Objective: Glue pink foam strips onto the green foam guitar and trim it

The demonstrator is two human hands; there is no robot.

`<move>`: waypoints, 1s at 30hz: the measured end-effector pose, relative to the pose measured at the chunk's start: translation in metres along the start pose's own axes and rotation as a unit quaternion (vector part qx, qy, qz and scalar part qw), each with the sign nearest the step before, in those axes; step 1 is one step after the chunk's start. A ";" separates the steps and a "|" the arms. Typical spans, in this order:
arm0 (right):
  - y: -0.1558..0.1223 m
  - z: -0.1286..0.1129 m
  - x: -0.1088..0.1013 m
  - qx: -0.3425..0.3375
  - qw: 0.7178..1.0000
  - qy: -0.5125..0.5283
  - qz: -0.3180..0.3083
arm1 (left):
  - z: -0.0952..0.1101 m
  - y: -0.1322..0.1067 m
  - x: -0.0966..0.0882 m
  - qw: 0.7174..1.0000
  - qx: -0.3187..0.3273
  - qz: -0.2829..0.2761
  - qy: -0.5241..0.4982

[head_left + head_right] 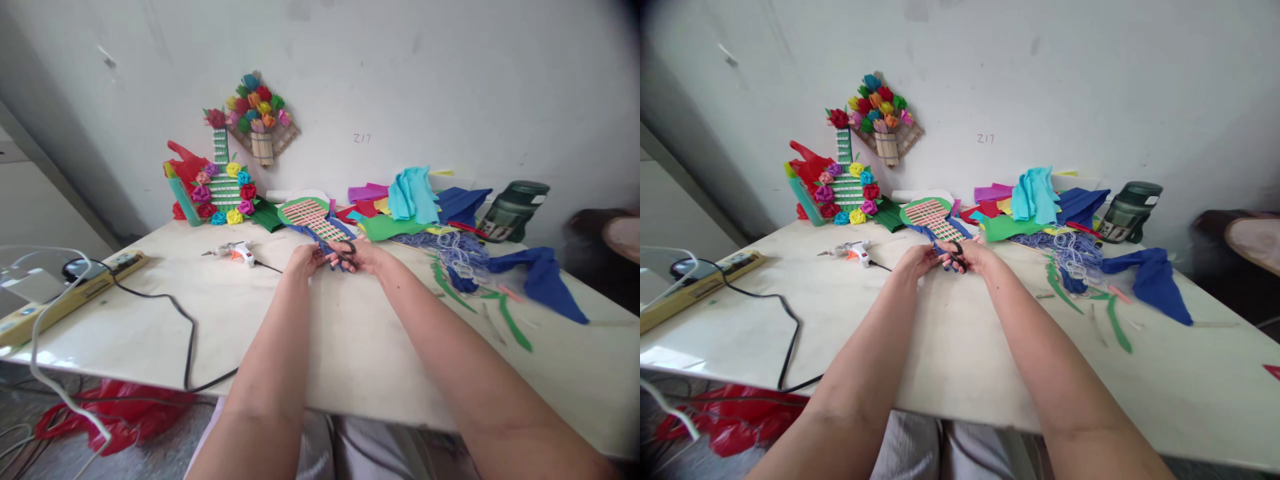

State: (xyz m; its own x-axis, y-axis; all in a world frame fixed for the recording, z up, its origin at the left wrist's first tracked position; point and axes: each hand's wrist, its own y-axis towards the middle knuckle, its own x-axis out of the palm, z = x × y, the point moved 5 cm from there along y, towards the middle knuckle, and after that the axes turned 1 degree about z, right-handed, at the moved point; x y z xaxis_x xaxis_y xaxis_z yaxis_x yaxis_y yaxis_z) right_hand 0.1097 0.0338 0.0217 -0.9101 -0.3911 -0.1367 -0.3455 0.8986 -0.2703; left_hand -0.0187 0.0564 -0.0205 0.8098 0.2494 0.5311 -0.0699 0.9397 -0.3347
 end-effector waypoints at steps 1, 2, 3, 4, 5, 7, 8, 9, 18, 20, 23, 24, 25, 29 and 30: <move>0.001 0.001 0.000 -0.007 1.000 0.004 0.001 | 0.000 0.000 0.000 1.000 0.003 -0.002 -0.001; 0.002 0.001 0.001 -0.014 1.000 0.007 0.002 | 0.000 0.001 -0.001 1.000 0.006 -0.005 -0.003; 0.004 0.002 0.001 -0.021 1.000 0.009 0.003 | 0.000 0.001 -0.001 1.000 0.009 -0.007 -0.003; 0.005 0.003 0.001 -0.025 1.000 0.009 0.003 | 0.000 0.002 -0.001 1.000 0.010 -0.009 -0.003; 0.006 0.004 0.001 -0.029 1.000 0.008 0.006 | 0.000 0.002 -0.001 1.000 0.011 -0.011 -0.002; 0.005 0.005 0.000 -0.034 0.999 0.000 0.019 | -0.001 0.002 -0.002 1.000 0.011 -0.012 0.002; 0.005 0.005 0.000 -0.035 0.999 -0.005 0.027 | 0.000 0.002 -0.002 1.000 0.011 -0.012 0.004; 0.004 0.005 -0.001 -0.034 0.999 -0.011 0.035 | 0.000 0.001 -0.002 1.000 0.011 -0.010 0.006; 0.006 -0.003 -0.001 -0.025 1.000 0.009 -0.012 | -0.001 0.002 -0.001 1.000 0.002 -0.022 0.004; 0.006 -0.007 -0.002 -0.011 1.000 0.001 -0.011 | -0.001 0.003 -0.001 1.000 0.003 -0.026 -0.003; 0.005 -0.012 -0.001 0.007 1.000 -0.018 -0.015 | -0.001 0.003 0.000 0.999 0.009 -0.032 -0.005; 0.006 -0.014 -0.001 0.009 1.000 -0.022 -0.017 | -0.001 0.003 0.000 0.999 0.012 -0.034 -0.007; 0.007 -0.015 0.000 0.009 0.999 -0.024 -0.018 | 0.000 0.003 0.000 0.999 0.014 -0.037 -0.010; 0.012 -0.016 0.001 0.006 1.000 -0.028 -0.011 | -0.001 0.005 -0.001 0.999 0.007 -0.038 -0.024; 0.013 -0.015 0.001 0.005 1.000 -0.026 -0.006 | -0.002 0.006 -0.001 0.999 -0.005 -0.045 -0.030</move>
State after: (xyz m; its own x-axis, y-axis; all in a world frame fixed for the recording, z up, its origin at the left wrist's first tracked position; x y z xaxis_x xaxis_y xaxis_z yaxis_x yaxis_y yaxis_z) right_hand 0.1006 0.0484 0.0324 -0.8925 -0.4120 -0.1837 -0.3540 0.8921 -0.2810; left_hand -0.0187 0.0609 -0.0245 0.7766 0.1774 0.6046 0.0077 0.9568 -0.2906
